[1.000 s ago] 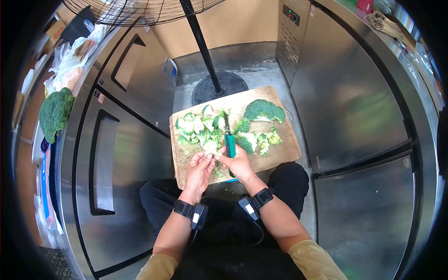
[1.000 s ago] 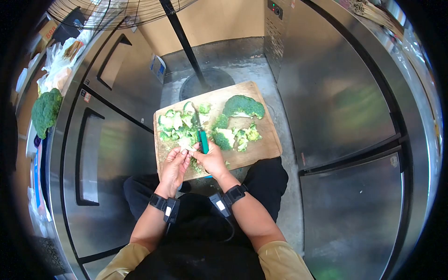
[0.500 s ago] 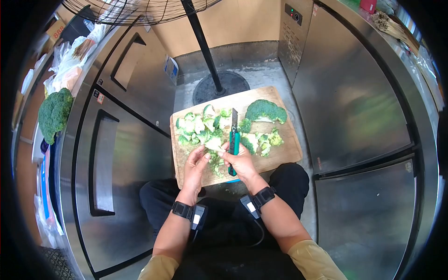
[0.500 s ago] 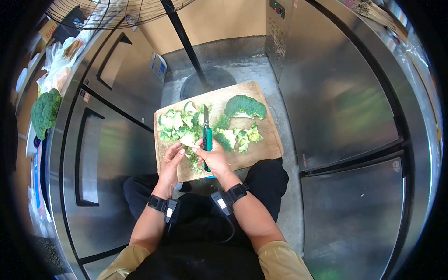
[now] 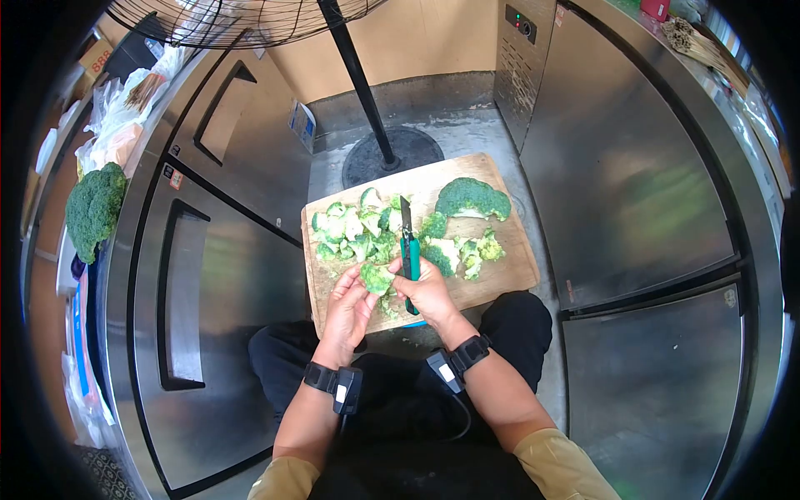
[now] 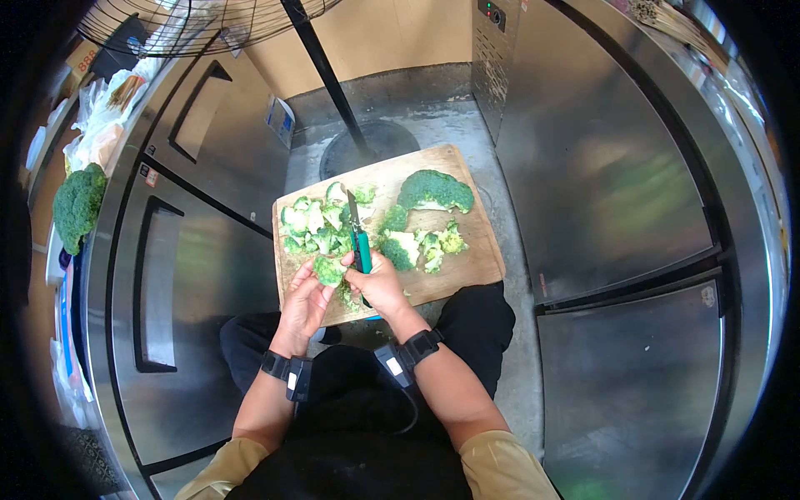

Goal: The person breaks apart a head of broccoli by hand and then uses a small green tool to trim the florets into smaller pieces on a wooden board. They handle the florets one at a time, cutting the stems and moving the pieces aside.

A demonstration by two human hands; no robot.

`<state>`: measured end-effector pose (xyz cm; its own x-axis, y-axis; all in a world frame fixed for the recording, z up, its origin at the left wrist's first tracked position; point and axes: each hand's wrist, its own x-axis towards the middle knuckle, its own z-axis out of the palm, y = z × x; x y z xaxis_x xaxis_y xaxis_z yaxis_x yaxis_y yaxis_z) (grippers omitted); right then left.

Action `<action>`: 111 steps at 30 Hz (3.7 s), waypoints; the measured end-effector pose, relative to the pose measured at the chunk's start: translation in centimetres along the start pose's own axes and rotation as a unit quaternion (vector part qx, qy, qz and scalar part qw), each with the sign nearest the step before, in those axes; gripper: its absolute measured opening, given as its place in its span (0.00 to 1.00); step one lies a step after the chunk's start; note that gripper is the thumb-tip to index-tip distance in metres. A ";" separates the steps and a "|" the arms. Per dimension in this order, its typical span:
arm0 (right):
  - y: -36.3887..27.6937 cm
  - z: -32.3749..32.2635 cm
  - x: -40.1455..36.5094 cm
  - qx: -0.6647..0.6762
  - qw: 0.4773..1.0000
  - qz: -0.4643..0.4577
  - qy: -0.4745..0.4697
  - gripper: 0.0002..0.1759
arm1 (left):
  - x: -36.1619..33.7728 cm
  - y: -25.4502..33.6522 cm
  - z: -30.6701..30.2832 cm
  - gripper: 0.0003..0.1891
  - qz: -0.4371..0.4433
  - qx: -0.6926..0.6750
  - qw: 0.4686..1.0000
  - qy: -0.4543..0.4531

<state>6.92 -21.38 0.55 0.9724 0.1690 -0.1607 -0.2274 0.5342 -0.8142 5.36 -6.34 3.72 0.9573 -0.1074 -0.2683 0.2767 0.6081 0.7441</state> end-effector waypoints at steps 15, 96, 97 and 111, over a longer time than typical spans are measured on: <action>-0.4 -0.1 -0.4 -0.003 0.997 0.039 -0.061 0.06 | 0.4 0.3 -3.0 0.06 0.000 0.146 0.989 -0.009; 4.0 4.0 -4.6 -0.669 0.729 0.003 -0.142 0.10 | -1.1 -2.6 -12.1 0.07 0.145 0.435 0.859 0.228; 4.5 3.8 -4.5 -0.672 0.727 -0.001 -0.139 0.11 | -1.0 -2.6 -12.0 0.06 0.141 0.432 0.861 0.230; 4.4 4.1 -3.6 -0.659 0.730 0.085 -0.162 0.12 | -1.1 -1.9 -12.3 0.05 0.082 0.347 0.913 0.199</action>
<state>2.18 -16.27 -0.19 0.8243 0.4412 -0.3548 0.1116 -0.7410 -0.6621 2.79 2.32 -4.89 0.9230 0.3186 -0.2159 0.2502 -0.0702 0.9657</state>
